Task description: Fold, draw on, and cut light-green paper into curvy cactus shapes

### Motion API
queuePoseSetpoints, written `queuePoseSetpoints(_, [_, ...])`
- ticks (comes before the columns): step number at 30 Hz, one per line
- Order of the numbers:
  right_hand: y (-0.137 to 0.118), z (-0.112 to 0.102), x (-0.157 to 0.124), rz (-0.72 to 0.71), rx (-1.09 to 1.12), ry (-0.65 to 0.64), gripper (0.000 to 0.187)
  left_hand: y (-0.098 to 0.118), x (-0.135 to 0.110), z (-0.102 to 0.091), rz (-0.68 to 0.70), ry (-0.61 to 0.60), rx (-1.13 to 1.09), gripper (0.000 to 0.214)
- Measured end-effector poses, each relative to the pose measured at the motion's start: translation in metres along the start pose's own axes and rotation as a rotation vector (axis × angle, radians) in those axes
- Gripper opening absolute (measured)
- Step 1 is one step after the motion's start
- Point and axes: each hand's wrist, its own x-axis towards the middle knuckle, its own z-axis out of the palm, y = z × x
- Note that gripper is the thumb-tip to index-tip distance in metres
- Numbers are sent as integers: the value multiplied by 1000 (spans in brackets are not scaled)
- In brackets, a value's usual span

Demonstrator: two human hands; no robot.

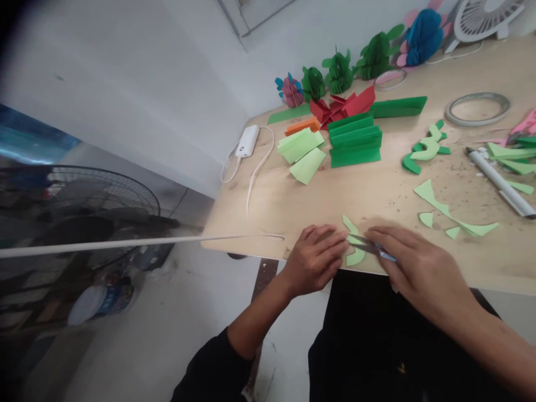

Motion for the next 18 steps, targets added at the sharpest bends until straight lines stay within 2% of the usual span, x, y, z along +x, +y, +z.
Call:
queuePoseSetpoints(4, [-5,2,-5,-215,-81,3,38,1,-1,1,-17,8,-11,35])
queuePoseSetpoints(8, [-6,4,-4,-328,-200,-27,35,1,-1,1,-15,30,-19,35])
queuePoseSetpoints(18, [-4,6,-1,-379,-215,-49,36,0,2,-1,7,52,-27,33])
